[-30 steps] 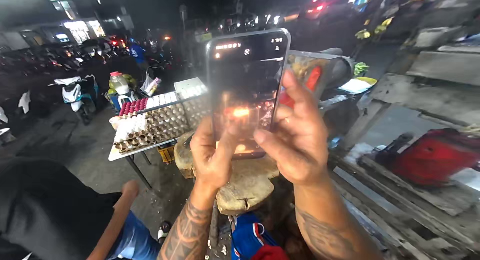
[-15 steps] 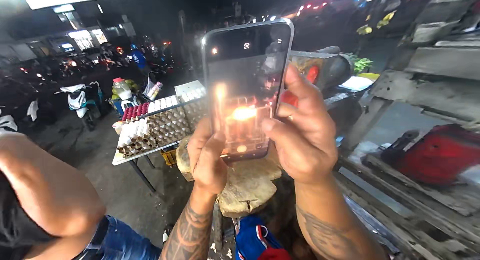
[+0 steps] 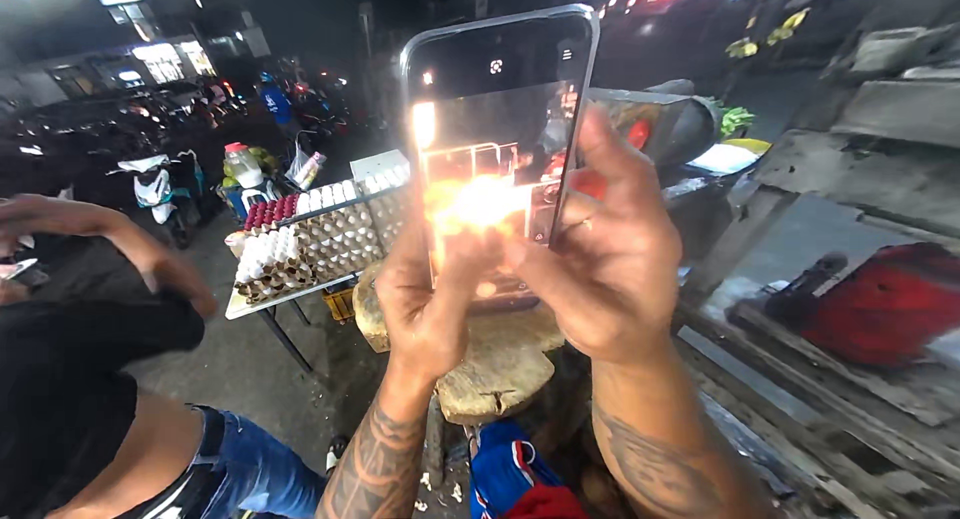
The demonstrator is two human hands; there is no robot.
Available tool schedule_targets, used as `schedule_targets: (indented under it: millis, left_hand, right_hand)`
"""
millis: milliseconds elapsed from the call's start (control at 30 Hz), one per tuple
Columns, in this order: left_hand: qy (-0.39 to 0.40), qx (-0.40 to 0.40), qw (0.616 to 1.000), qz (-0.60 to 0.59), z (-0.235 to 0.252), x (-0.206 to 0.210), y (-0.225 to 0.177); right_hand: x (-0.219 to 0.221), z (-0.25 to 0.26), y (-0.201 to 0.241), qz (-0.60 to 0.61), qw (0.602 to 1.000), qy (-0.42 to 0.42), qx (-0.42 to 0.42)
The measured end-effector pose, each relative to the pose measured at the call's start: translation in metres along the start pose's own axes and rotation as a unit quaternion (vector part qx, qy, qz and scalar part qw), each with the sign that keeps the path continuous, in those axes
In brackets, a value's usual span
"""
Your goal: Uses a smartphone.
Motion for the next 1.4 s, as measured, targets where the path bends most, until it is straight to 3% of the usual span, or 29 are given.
schedule_targets:
  millis: [400,567,867,1400]
  left_hand:
    - [0.000,-0.005,0.999,-0.032,0.000,-0.007,0.001]
    - [-0.037,0.012,0.999,-0.012,0.002,-0.011,-0.006]
    - [-0.021,0.004,1.000,-0.017,-0.003,-0.012,-0.006]
    - [-0.038,-0.003,0.999,-0.033,-0.003,-0.016,-0.002]
  right_hand:
    - [0.005,0.002,-0.004,-0.008,1.000,0.002,0.000]
    - [0.008,0.001,-0.005,0.002,0.999,0.047,0.010]
    - [0.028,-0.007,-0.008,0.068,0.982,0.164,0.069]
    - [0.027,-0.007,-0.012,0.072,0.982,0.157,0.074]
Point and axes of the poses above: each hand's wrist, its own z-axis towards the middle knuckle, its own x-axis out of the palm, y = z × x, the point moved 10 cm from there along z, towards the middle knuckle, and after that the axes turned 12 degrees about -z, right-handed, at the moved point
